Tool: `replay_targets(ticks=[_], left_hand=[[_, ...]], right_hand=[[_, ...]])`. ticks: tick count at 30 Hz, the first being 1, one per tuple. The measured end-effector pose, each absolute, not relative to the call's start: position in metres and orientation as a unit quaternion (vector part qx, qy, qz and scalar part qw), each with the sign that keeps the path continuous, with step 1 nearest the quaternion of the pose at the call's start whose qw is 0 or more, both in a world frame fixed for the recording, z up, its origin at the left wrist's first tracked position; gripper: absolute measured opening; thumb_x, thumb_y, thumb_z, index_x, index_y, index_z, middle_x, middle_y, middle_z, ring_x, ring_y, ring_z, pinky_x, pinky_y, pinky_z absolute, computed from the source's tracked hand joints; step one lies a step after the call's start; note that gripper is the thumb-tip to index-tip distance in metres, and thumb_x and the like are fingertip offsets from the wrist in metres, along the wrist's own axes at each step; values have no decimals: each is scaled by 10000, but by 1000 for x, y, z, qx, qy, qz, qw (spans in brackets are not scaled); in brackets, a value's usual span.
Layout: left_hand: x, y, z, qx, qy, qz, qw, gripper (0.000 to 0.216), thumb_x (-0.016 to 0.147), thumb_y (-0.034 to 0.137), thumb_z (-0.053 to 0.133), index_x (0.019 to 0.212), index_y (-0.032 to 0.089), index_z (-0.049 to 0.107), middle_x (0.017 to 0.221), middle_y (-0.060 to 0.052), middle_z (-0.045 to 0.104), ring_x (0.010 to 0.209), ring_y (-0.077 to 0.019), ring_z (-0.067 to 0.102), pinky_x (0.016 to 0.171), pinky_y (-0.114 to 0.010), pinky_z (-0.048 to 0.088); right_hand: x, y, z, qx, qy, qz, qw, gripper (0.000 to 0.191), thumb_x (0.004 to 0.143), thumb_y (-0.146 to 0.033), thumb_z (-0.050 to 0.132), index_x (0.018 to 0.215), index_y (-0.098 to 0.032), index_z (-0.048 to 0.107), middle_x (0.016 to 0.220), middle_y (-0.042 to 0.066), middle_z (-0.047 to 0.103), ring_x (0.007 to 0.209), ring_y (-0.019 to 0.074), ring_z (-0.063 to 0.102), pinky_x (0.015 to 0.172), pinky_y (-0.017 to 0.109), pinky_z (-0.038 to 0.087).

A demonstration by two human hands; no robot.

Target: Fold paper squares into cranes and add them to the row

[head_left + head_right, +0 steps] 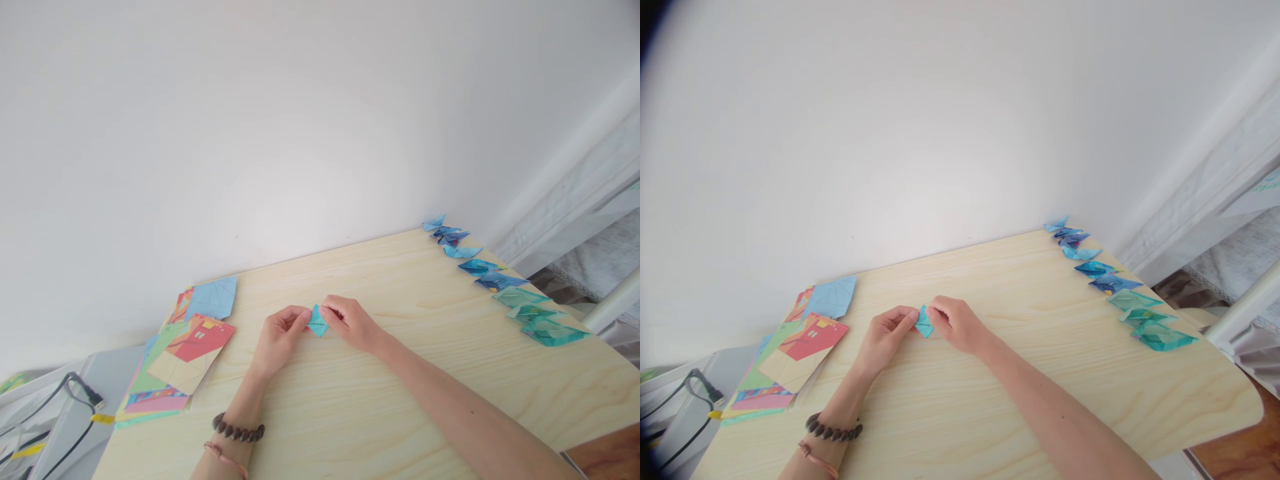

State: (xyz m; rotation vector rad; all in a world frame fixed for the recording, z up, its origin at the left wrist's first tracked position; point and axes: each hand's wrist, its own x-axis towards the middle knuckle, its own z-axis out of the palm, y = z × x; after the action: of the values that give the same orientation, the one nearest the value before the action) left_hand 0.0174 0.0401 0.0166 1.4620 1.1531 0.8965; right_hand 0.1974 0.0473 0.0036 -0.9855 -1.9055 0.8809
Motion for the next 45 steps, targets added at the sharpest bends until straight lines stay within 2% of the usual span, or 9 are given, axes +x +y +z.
replay_targets(ticks=[4,12,19,25,32,35,38,41,45], left_hand=[[18,40,16,605,460,390,521,233,821,347,553,909,140,612,864,-58,633,807,-165,564,746,-265,441],[16,39,14,620,465,369,514,209,836,341,532,829,137,575,741,-14,549,689,-114,481,652,-225,392],[18,39,15,618,463,365,519,232,834,359,525,868,136,579,802,-37,593,735,-140,519,686,-244,405],[20,37,16,622,466,365,512,232,827,367,532,841,140,575,776,-27,581,708,-129,503,660,-234,393],[23,39,16,567,470,429,524,217,827,363,541,819,146,549,725,-4,561,674,-111,506,662,-228,412],[21,41,13,518,447,475,553,190,835,349,537,871,163,521,762,-9,592,686,-112,539,675,-243,438],[19,43,11,500,433,490,568,243,832,331,550,1020,184,501,830,-24,619,745,-126,570,715,-267,456],[17,43,9,522,462,468,543,319,803,334,587,1074,172,539,863,-42,631,802,-143,578,761,-275,455],[17,43,7,528,480,453,535,274,738,320,658,952,156,608,876,-48,643,790,-149,586,755,-279,463]], right_hand=[[198,46,4,-376,-760,360,389,278,888,-292,380,632,-188,351,597,-48,346,553,86,331,538,226,263],[198,46,2,-361,-776,364,367,265,893,-283,376,649,-180,392,606,-48,368,554,80,344,540,218,270],[199,45,4,-348,-787,363,357,250,882,-260,389,648,-177,411,598,-50,370,548,79,338,535,218,261],[198,45,3,-351,-789,363,351,251,879,-269,393,646,-177,416,598,-49,380,546,81,342,530,221,258],[198,43,6,-374,-745,414,366,219,865,-352,444,730,-180,455,618,-48,417,544,77,370,514,205,296],[197,41,5,-370,-739,424,371,170,830,-334,503,766,-179,477,634,-46,440,541,73,384,511,199,315],[197,43,2,-375,-741,395,393,134,842,-277,471,755,-178,490,626,-42,441,538,75,387,517,204,320],[197,44,0,-386,-735,377,412,134,850,-269,451,768,-178,505,655,-31,460,546,80,399,526,211,326],[198,44,3,-395,-738,356,416,141,854,-298,462,810,-181,526,697,-17,478,567,85,415,545,217,334]])
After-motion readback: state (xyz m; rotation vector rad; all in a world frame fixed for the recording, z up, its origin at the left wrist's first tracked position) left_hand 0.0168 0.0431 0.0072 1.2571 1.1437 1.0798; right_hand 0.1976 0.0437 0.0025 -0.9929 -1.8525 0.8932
